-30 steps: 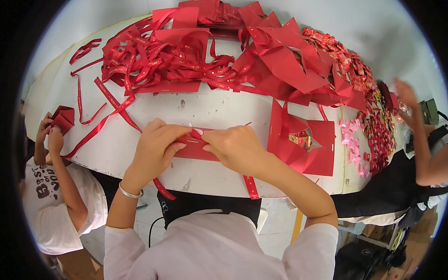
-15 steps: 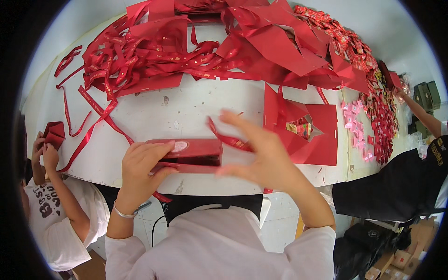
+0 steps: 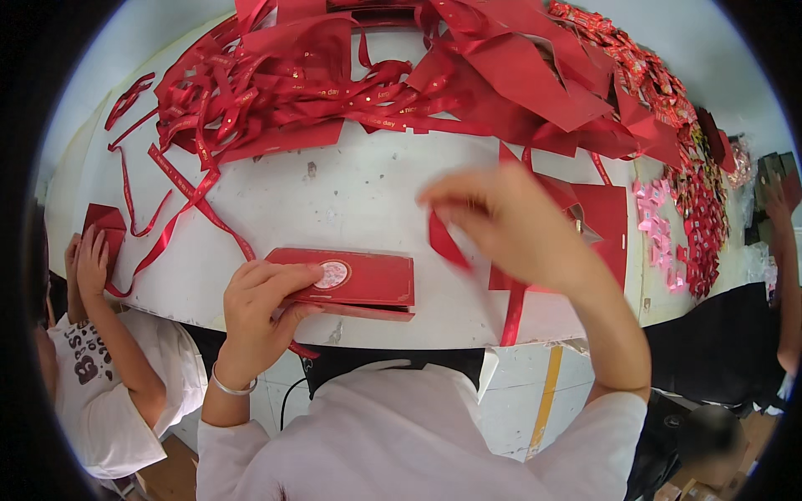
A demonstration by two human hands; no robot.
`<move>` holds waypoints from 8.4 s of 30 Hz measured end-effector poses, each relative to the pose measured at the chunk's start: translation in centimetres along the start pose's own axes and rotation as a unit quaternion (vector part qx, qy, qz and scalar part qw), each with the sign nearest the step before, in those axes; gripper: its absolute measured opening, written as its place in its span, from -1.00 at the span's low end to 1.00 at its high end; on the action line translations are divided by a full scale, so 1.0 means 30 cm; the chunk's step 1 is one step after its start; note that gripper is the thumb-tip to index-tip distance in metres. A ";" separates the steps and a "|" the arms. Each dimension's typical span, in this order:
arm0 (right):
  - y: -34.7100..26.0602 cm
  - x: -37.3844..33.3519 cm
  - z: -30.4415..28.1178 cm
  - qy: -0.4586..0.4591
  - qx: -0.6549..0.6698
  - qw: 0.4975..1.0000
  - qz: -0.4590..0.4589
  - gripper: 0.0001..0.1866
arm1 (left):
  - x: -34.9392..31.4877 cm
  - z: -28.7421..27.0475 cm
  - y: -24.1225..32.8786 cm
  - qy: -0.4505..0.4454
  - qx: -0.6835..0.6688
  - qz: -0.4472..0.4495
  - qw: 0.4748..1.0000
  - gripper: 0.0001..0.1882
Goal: The person places small wrapped candies into red paper gift bags, folds the tops closed, and attaches red ribbons. The person works at a table with other people also assembling similar gift bags.
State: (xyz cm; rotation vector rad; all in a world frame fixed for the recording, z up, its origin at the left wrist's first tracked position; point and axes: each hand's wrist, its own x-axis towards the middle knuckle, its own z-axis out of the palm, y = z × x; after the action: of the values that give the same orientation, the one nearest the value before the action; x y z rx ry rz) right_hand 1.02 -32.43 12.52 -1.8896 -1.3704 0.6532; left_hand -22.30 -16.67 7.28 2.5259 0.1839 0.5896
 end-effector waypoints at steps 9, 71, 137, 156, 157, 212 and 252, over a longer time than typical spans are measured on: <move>-0.124 0.137 0.054 -0.216 0.273 0.937 0.029 -0.79 | 0.018 -0.013 0.009 0.010 -0.049 -0.060 0.997 -0.32; -0.146 0.208 0.152 -0.386 0.096 0.911 0.112 -0.84 | -0.062 -0.006 0.003 -0.007 -0.011 0.023 1.000 -0.72; -0.127 0.252 0.192 -0.407 0.060 0.901 0.135 -0.83 | -0.069 0.000 0.001 0.018 0.012 0.044 0.999 -0.80; -0.137 0.251 0.186 -0.405 0.016 0.911 0.082 -0.82 | -0.069 -0.005 0.007 0.010 0.018 0.039 0.999 -0.80; -0.132 0.249 0.188 -0.396 0.026 0.915 0.076 -0.82 | -0.067 -0.006 0.008 0.009 0.019 0.039 0.999 -0.81; -0.042 0.272 0.149 -0.410 0.139 0.895 0.106 -0.85 | 0.004 0.072 0.102 0.157 0.088 -0.126 0.976 -0.83; -0.018 0.191 0.179 -0.314 0.341 0.857 0.227 -0.85 | 0.069 0.091 0.079 0.174 0.049 -0.076 0.981 -0.78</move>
State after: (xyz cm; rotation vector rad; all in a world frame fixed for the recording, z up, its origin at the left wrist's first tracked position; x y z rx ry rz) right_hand -1.48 -25.56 9.60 -1.4332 -0.8174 1.8477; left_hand -19.22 -19.45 7.22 2.4549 0.5381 0.9765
